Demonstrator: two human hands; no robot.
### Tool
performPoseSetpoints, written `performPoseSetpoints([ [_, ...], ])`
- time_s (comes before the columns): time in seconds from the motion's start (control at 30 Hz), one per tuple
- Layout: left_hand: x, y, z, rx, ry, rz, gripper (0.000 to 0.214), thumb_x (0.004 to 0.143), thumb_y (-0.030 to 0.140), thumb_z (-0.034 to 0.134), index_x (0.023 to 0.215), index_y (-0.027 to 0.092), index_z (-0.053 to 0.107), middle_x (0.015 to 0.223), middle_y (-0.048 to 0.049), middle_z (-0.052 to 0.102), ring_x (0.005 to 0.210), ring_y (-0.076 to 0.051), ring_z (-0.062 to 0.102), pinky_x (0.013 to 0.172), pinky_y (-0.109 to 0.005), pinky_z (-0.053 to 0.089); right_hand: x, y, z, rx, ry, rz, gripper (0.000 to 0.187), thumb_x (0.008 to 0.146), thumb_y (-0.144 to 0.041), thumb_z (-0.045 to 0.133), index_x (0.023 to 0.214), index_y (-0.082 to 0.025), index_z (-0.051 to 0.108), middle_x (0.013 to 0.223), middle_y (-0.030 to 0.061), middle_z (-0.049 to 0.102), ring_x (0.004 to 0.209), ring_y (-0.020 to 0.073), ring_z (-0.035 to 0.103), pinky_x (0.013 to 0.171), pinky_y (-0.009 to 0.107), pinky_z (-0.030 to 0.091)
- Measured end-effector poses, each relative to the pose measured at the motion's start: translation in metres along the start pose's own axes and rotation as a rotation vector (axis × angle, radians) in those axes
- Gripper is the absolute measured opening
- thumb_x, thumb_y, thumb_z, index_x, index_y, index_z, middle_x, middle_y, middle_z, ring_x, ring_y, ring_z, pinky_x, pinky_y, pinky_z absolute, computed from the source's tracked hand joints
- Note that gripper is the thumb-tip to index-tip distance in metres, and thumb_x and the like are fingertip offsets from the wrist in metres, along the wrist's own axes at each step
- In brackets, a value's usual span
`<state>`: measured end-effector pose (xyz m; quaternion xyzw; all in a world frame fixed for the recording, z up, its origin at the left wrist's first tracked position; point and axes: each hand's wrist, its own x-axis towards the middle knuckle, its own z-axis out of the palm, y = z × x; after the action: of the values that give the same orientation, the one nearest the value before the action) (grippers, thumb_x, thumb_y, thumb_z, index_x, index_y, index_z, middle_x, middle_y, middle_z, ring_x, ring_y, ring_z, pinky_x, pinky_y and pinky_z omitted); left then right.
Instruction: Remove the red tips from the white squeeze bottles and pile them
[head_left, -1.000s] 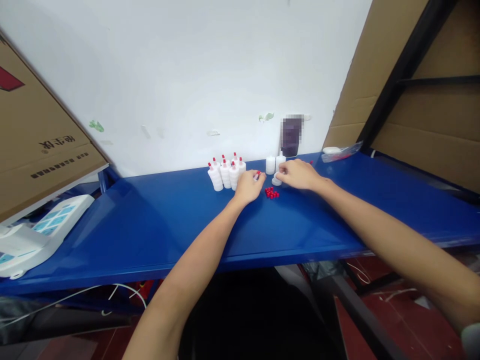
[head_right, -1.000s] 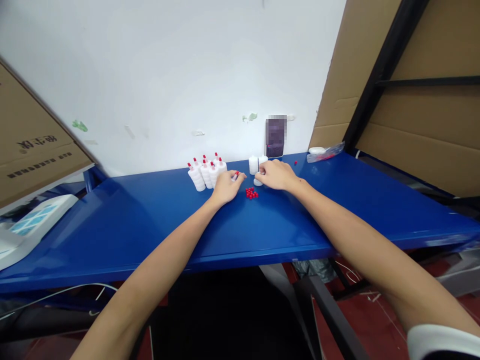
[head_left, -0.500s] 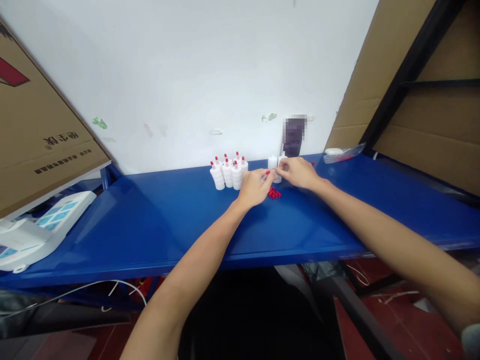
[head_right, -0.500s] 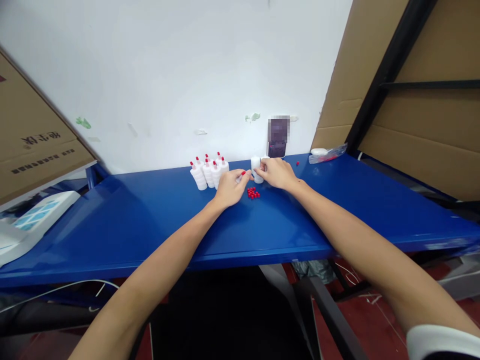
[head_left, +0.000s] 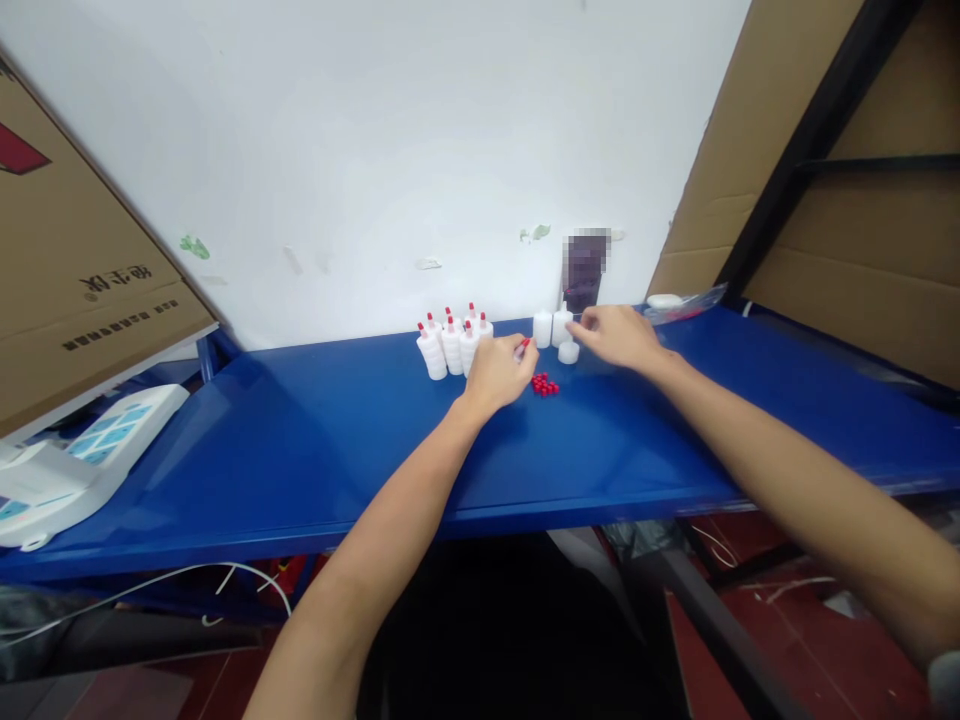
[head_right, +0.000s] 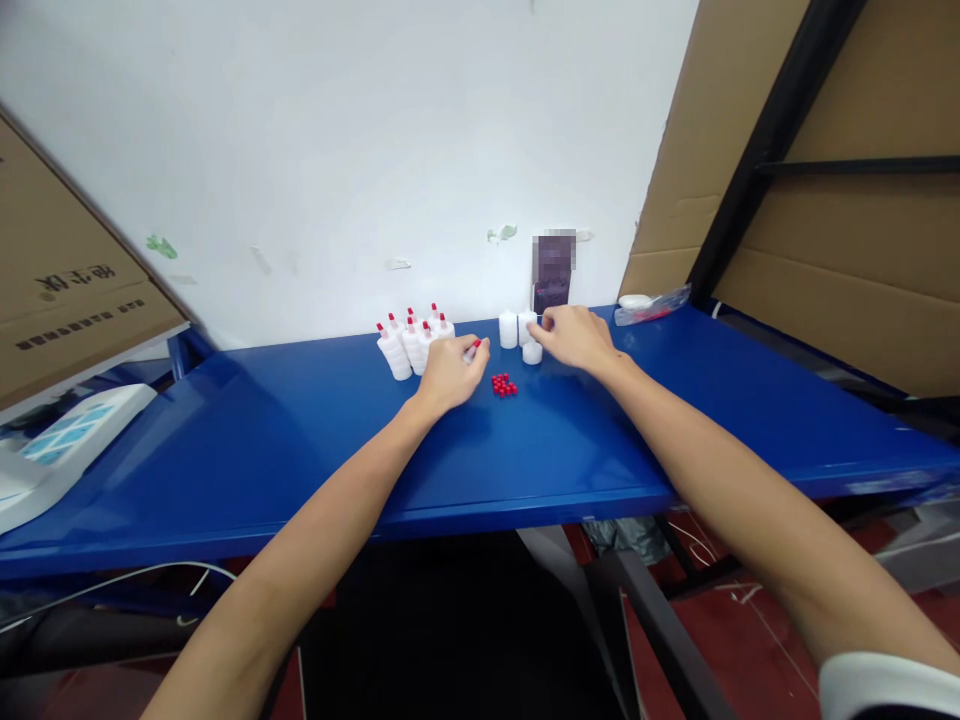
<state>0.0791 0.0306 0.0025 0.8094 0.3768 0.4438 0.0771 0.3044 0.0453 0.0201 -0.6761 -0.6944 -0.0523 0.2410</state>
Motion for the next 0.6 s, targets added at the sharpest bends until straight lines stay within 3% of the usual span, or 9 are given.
performPoseSetpoints([
  [0.13, -0.002, -0.003, 0.002, 0.02, -0.055, -0.031, 0.04, 0.096, 0.033, 0.047, 0.059, 0.019, 0.04, 0.054, 0.0016, 0.043, 0.053, -0.012, 0.035, 0.06, -0.032, 0.025, 0.005, 0.014, -0.004, 0.133, 0.193, -0.05, 0.032, 0.094, -0.035, 0.042, 0.085, -0.02, 0.069, 0.09, 0.0127, 0.069, 0.089, 0.0294, 0.062, 0.081, 0.041, 0.045],
  [0.23, -0.004, -0.005, 0.003, 0.045, -0.105, -0.049, 0.041, 0.096, 0.034, 0.046, 0.058, 0.02, 0.039, 0.054, 0.0017, 0.042, 0.053, -0.013, 0.036, 0.06, -0.033, 0.025, 0.006, 0.016, -0.003, 0.228, 0.281, -0.098, 0.028, 0.093, -0.028, 0.044, 0.1, -0.019, 0.069, 0.1, 0.0143, 0.061, 0.098, 0.0307, 0.059, 0.093, 0.047, 0.046],
  [0.37, -0.005, -0.008, 0.004, 0.085, -0.146, -0.041, 0.042, 0.096, 0.034, 0.046, 0.058, 0.021, 0.036, 0.057, 0.0005, 0.045, 0.056, -0.014, 0.039, 0.061, -0.033, 0.027, 0.005, 0.012, 0.003, 0.368, 0.269, -0.182, 0.031, 0.093, -0.033, 0.052, 0.117, -0.02, 0.067, 0.113, 0.0127, 0.053, 0.102, 0.0283, 0.059, 0.097, 0.048, 0.05],
  [0.5, -0.003, -0.007, 0.005, 0.094, -0.143, -0.076, 0.041, 0.095, 0.032, 0.048, 0.058, 0.021, 0.035, 0.061, -0.0002, 0.048, 0.06, -0.014, 0.042, 0.063, -0.032, 0.029, 0.006, 0.012, 0.005, 0.444, 0.238, -0.224, 0.029, 0.088, -0.034, 0.061, 0.113, -0.024, 0.072, 0.112, 0.011, 0.056, 0.104, 0.0282, 0.061, 0.091, 0.046, 0.055],
  [0.6, -0.002, -0.005, 0.004, 0.078, -0.178, -0.052, 0.045, 0.093, 0.029, 0.049, 0.052, 0.02, 0.032, 0.052, 0.0014, 0.04, 0.058, -0.013, 0.037, 0.064, -0.032, 0.03, 0.007, 0.013, 0.002, 0.408, 0.204, -0.233, 0.027, 0.085, -0.034, 0.066, 0.109, -0.024, 0.074, 0.107, 0.0109, 0.064, 0.099, 0.0289, 0.063, 0.091, 0.047, 0.054],
])
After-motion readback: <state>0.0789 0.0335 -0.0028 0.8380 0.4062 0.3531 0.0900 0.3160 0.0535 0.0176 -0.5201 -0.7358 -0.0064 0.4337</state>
